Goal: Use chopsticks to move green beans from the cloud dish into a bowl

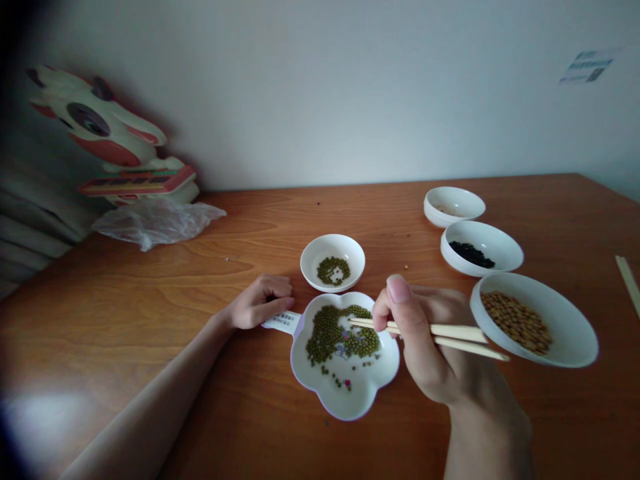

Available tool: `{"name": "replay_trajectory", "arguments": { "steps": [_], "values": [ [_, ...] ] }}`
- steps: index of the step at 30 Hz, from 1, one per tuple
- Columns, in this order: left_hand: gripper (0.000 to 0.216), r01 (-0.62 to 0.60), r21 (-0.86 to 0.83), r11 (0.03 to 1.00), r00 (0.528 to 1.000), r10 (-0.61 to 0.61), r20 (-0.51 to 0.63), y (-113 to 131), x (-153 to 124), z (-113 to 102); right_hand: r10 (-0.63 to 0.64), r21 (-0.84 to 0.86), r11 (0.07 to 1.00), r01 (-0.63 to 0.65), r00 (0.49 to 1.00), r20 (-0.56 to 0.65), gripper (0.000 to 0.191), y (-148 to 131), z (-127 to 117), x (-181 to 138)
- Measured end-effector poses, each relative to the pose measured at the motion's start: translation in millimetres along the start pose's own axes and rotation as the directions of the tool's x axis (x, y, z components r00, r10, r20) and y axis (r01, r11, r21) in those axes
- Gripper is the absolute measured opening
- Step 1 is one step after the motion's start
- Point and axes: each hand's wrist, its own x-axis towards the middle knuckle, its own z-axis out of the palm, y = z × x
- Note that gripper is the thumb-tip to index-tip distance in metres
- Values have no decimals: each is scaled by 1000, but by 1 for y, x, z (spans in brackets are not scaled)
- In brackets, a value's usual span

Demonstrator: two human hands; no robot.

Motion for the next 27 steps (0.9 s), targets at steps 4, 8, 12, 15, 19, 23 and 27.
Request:
{"name": "replay_trajectory", "arguments": {
  "steps": [4, 8, 12, 15, 19, 23, 27],
  "values": [
    [49, 0, 2, 1000, 1000, 0, -5, -1, 0, 0, 3, 24, 1000, -4, 1000, 19, 60, 1, -1, 0],
    [48, 1, 3, 1000, 1000, -1, -5, -3, -1, 0, -2, 25, 1000, 1, 1000, 22, 60, 1, 1, 1],
    [47, -3, 4, 1000, 1000, 3, -2, -4, -2, 1, -3, 45, 999, 2, 1000, 20, 60, 1, 3, 1],
    [48, -2, 11, 1000, 1000, 2, -3, -4, -2, 1, -19, 26, 999, 18, 999, 27, 60, 1, 2, 1],
    [47, -3, 8, 1000, 1000, 3, 1, -3, -1, 1, -35, -5, 999, 35, 999, 14, 61, 2, 2, 2],
    [48, 5, 2, 1000, 1000, -5, 0, -2, -1, 0, -42, 14, 999, 42, 999, -7, 60, 4, 2, 1],
    [48, 11, 9, 1000, 1000, -12, 3, 0, 0, 0, -26, 11, 1000, 26, 1000, 7, 59, 4, -1, -2]
  ]
}}
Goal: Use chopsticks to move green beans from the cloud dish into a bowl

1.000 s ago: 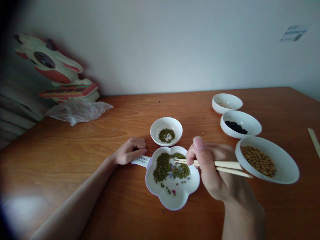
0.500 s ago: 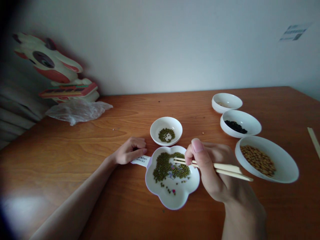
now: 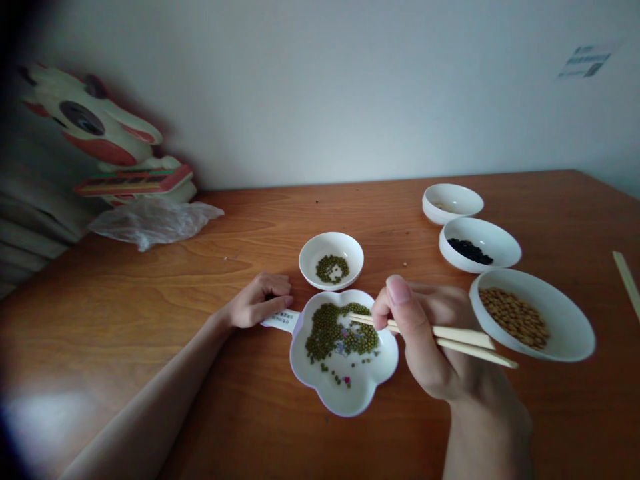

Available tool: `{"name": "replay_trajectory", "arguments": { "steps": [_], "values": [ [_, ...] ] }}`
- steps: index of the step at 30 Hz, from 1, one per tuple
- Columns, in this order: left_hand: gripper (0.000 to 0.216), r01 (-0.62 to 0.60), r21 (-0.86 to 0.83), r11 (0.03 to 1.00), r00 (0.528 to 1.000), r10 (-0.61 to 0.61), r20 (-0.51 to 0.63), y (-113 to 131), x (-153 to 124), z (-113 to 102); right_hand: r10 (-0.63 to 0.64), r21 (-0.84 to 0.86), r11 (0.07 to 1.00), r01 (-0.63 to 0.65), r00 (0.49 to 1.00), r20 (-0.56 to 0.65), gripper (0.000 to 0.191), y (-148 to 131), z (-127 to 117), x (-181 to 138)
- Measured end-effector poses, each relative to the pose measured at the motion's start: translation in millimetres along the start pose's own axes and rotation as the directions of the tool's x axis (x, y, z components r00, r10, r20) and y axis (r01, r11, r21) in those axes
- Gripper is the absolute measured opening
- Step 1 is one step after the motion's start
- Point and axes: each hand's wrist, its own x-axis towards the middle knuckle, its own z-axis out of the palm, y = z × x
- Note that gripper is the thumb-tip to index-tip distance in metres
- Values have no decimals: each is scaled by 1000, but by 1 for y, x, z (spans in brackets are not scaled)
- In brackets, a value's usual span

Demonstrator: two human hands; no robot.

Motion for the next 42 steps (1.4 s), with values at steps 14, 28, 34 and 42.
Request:
{"name": "replay_trajectory", "arguments": {
  "steps": [14, 28, 34, 42],
  "values": [
    [49, -4, 9, 1000, 1000, 4, -4, 2, 0, -1, -65, 33, 998, 62, 995, 70, 48, 1, 3, -1],
    [49, -6, -4, 1000, 1000, 6, -7, 0, 0, 0, -82, 23, 996, 81, 995, 60, 48, 3, 6, 0],
    [48, -11, -17, 1000, 1000, 11, -4, -2, -1, 1, -42, 24, 999, 41, 997, 59, 53, 0, 2, 0],
    [46, -16, -12, 1000, 1000, 16, -3, -5, -2, 1, -16, 1, 1000, 16, 996, 83, 53, 3, 1, 0]
  ]
}}
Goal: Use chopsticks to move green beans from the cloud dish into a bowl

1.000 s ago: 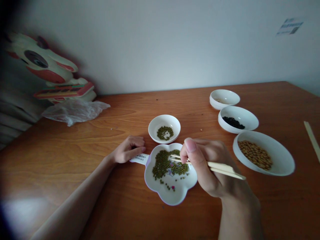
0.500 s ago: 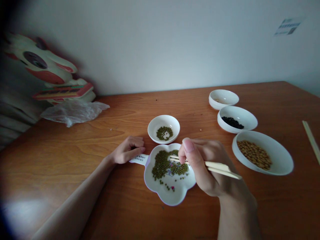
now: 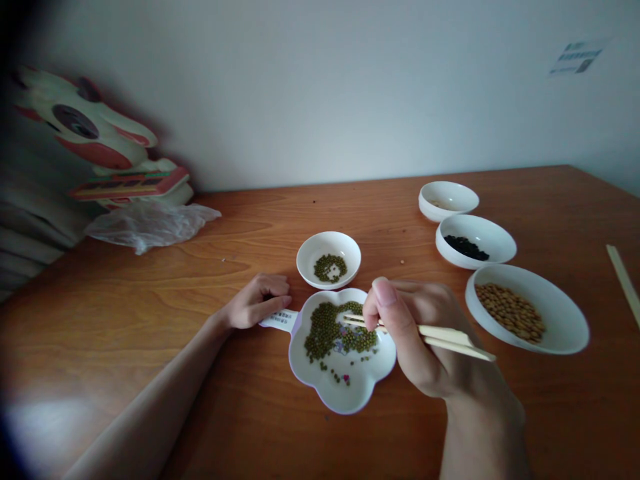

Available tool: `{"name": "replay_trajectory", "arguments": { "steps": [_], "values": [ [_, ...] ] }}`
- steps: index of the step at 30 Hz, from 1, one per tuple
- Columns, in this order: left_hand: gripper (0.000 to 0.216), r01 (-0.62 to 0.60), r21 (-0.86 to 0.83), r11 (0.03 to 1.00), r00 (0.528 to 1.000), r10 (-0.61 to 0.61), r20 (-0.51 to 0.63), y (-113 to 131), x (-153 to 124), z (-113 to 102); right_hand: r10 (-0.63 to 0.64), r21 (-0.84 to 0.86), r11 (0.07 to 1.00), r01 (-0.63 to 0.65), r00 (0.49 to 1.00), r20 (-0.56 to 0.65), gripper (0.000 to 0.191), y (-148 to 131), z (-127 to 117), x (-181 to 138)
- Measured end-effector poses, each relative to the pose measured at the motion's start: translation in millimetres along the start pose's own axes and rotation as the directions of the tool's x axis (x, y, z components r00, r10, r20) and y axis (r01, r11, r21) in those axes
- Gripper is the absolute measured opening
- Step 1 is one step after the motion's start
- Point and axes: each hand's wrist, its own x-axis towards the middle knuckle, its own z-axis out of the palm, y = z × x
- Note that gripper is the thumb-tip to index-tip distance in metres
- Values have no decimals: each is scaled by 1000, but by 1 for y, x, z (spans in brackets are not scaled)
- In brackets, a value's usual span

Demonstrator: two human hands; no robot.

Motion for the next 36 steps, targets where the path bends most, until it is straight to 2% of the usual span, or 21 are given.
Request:
{"name": "replay_trajectory", "arguments": {
  "steps": [13, 17, 19, 22, 24, 25, 28, 32, 36],
  "values": [
    [47, -2, 1, 1000, 1000, 2, 4, 0, 0, 0, -88, 23, 996, 91, 991, -97, 54, 6, 4, 0],
    [47, -5, 8, 1000, 1000, 5, -3, 0, 0, 0, -78, 98, 990, 99, 976, -205, 57, 3, 2, -3],
    [47, -6, 7, 1000, 1000, 6, -6, 0, 1, 0, -68, 142, 983, 120, 942, -328, 62, 0, 5, -3],
    [47, -4, 4, 1000, 1000, 4, -8, 1, 1, 0, -70, 106, 983, 150, 838, -541, 72, -4, 13, 0],
    [47, -2, 4, 1000, 1000, 2, -10, 1, 1, 0, -55, 74, 989, 126, 789, -611, 76, -6, 20, 4],
    [47, -2, 4, 1000, 1000, 2, -9, 2, 1, 0, -37, 71, 992, 104, 784, -620, 77, -6, 22, 6],
    [48, -2, 3, 1000, 1000, 2, -4, 2, 1, 0, 0, 67, 996, 53, 781, -625, 79, -4, 24, 7],
    [49, -2, 4, 1000, 1000, 2, -9, 3, 1, 0, -57, -61, 998, 24, 773, -632, 73, -3, 13, -1],
    [49, -5, 4, 1000, 1000, 5, 0, 2, 2, 0, -89, -121, 992, 36, 878, -470, 67, -7, -4, -8]
  ]
}}
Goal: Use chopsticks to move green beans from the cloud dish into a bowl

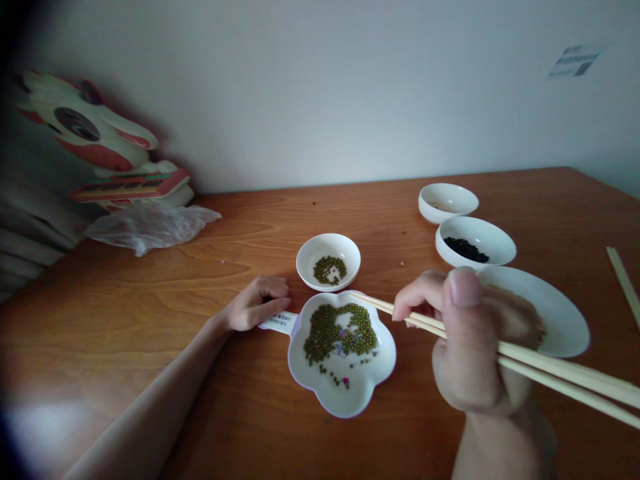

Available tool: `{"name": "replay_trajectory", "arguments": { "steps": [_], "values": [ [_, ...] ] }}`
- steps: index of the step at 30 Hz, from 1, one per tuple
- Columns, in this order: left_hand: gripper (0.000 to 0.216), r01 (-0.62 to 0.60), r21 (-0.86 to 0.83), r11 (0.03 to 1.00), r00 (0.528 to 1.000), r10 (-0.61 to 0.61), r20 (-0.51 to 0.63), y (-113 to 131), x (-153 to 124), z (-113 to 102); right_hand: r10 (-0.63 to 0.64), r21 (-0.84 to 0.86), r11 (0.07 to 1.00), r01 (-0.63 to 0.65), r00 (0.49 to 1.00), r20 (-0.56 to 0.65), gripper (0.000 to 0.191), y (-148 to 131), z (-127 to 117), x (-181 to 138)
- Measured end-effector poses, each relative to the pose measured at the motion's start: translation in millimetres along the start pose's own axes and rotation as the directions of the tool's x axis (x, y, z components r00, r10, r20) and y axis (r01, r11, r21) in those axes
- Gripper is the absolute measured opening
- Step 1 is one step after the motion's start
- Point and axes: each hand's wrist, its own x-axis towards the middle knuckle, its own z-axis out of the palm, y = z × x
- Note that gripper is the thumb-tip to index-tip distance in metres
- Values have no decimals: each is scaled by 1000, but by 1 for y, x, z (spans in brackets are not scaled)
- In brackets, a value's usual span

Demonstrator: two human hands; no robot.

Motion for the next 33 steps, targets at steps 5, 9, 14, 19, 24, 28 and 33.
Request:
{"name": "replay_trajectory", "arguments": {
  "steps": [5, 9, 14, 19, 24, 28, 33],
  "values": [
    [48, -19, 11, 1000, 1000, 19, -4, 0, 0, 0, 11, 106, 994, -36, 974, 225, 59, 0, -9, 3],
    [49, -5, 5, 1000, 1000, 5, -5, 2, 0, 0, 13, 117, 992, -57, 939, 345, 57, 3, -10, 1],
    [49, 9, 7, 1000, 1000, -9, -3, 2, 0, 0, 50, 65, 995, -80, 924, 380, 52, 2, -6, 1],
    [49, 4, 3, 1000, 1000, -4, 1, 2, 0, -1, 15, 92, 994, -60, 905, 426, 51, -2, 0, 3],
    [49, 5, 0, 1000, 1000, -5, 1, 2, 0, -1, 29, 122, 988, -96, 887, 460, 50, 0, 1, 2],
    [49, 2, 1, 1000, 1000, -2, -1, 2, 0, 0, 17, 133, 987, -90, 883, 469, 51, 1, 1, 3],
    [49, 2, 7, 1000, 1000, -2, 7, 2, 0, 0, -15, 150, 986, -68, 871, 492, 48, 2, 4, 4]
  ]
}}
